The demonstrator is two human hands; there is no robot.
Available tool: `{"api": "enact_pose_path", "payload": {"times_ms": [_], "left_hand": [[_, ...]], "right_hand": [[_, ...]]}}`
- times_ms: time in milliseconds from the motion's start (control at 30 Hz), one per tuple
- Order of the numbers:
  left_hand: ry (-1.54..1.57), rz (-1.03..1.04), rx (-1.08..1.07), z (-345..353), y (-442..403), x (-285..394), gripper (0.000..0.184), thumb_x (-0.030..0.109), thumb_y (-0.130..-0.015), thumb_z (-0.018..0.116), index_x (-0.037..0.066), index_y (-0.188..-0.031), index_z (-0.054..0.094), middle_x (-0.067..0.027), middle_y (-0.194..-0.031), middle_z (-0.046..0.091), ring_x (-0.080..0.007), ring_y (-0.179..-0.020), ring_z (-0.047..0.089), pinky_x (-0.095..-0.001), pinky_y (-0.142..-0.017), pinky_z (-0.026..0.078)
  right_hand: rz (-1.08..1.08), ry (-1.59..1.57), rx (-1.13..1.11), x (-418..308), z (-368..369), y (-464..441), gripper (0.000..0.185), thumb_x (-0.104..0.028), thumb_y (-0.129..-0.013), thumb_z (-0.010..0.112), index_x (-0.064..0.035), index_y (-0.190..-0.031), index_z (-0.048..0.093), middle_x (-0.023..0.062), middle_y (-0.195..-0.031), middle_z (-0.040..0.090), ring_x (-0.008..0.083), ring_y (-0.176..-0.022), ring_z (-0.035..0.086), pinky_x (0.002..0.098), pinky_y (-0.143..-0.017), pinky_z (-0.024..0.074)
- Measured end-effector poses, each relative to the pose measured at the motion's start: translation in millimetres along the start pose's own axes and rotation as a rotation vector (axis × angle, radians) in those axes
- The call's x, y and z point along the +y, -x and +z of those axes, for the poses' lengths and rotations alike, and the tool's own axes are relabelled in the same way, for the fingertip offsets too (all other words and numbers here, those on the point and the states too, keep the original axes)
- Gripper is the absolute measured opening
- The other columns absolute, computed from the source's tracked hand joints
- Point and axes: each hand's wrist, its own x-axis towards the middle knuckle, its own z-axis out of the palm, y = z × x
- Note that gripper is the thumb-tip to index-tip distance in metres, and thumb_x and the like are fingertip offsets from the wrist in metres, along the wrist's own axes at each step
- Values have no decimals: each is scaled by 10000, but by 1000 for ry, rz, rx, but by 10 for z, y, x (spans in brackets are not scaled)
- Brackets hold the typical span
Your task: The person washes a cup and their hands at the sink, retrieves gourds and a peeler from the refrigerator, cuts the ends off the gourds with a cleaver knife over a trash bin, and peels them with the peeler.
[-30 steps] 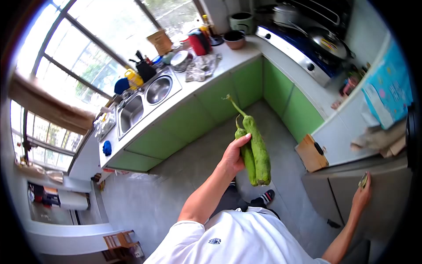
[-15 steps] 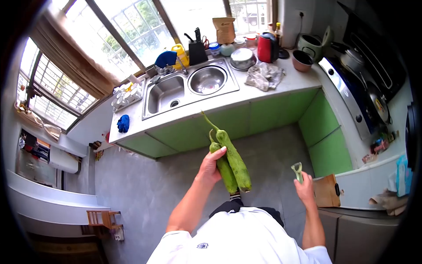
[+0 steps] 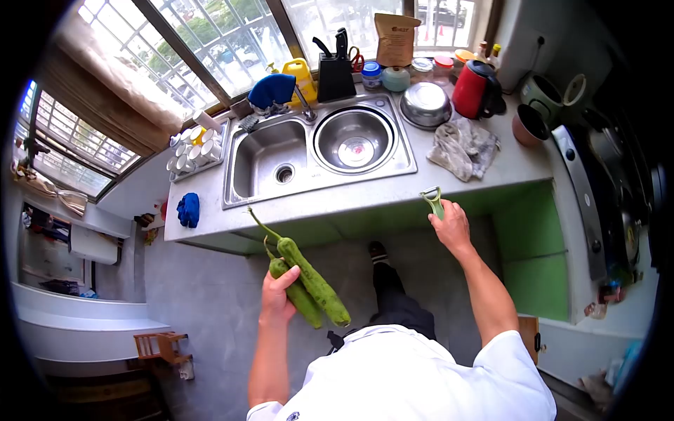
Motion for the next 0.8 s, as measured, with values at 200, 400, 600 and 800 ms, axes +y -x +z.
{"api": "enact_pose_path", "payload": {"times_ms": [200, 400, 600, 800], "left_hand": [[-86, 64, 127, 162, -844, 420, 309, -18, -894, 687, 20, -1189, 606, -105, -1047, 692, -230, -924, 701, -393, -845, 601], [-144, 56, 145, 428, -1509, 665, 338, -31, -876, 712, 12, -1193, 601, -91, -1017, 703, -203, -888, 703, -365, -837, 597], [-333, 22, 226, 558, -2017, 822, 387, -29, -836, 760, 3, -1185, 597, -69, -1009, 692, -177, -885, 690, -341, -836, 579], [-493, -28, 204, 649, -2456, 821, 380, 2, -820, 807, -13, -1152, 622, -53, -990, 697, -146, -892, 683, -301, -830, 566]], "right_hand": [[34, 84, -136, 119, 553, -1189, 484, -208, -844, 767, -40, -1263, 592, 214, -1168, 616, 418, -1137, 572, 512, -968, 483], [-35, 166, -209, 307, 720, -1707, 531, -199, -815, 800, -38, -1273, 586, 192, -1136, 603, 399, -1115, 566, 499, -949, 488], [-106, 145, -185, 46, 490, -2032, 466, -214, -838, 781, -28, -1231, 611, 189, -1094, 617, 394, -1047, 599, 490, -894, 500], [-307, -235, -82, -867, 626, -3444, 329, -237, -908, 730, -22, -1146, 660, 169, -850, 676, 343, -746, 673, 448, -691, 536]]}}
